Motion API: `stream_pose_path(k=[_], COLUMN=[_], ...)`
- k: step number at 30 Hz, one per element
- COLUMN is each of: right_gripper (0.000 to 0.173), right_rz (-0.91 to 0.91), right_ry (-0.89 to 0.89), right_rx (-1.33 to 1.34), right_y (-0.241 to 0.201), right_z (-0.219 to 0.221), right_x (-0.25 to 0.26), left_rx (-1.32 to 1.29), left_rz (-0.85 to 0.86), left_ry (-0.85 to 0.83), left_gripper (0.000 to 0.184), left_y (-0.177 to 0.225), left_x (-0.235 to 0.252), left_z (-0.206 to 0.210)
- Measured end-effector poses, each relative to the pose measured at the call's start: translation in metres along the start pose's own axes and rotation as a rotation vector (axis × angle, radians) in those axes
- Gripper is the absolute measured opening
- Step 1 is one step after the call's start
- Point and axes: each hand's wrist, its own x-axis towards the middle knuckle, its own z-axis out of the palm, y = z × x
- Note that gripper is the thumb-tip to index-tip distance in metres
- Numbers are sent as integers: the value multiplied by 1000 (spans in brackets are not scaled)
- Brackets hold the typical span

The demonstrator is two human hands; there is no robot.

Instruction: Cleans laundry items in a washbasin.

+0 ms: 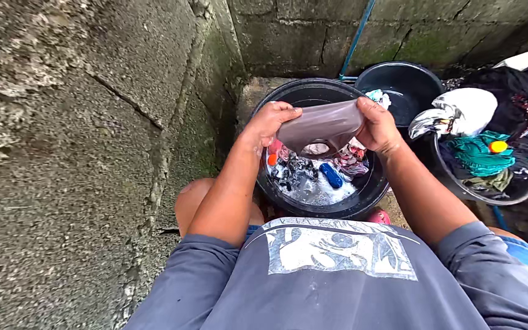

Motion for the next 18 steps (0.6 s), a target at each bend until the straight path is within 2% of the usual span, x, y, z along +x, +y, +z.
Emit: stream_pose_path(k=[2, 5, 9, 10, 13, 16, 18], right_gripper=[30, 31, 31, 31, 26, 24, 22], right_rz=[-33, -56, -77, -83, -95, -88, -76], right_ry=[84, 205, 226, 233, 360, 455, 457], right_rx=[88, 230, 336, 348, 373, 389, 382], right_y=[-14, -30, -34, -33, -36, -38, -34], right_z=[-2, -9, -17, -18, -25, -36, -40], right_x=[3, 5, 5, 5, 7, 7, 6], left_rx=[-40, -286, -616, -672, -710, -670, -611], left_rz=[-21, 1, 92, 138, 279, 323, 359], left_ry=[-96, -112, -303, -340, -376, -437, -464], left_gripper=[17, 22, 55, 56, 42, 15, 24], left_y=[5, 9, 3, -1, -4, -1, -1], left_x=[-7, -12, -8, -6, -4, -7, -7], left_z=[-7, -9, -11, -13, -16, -21, -21])
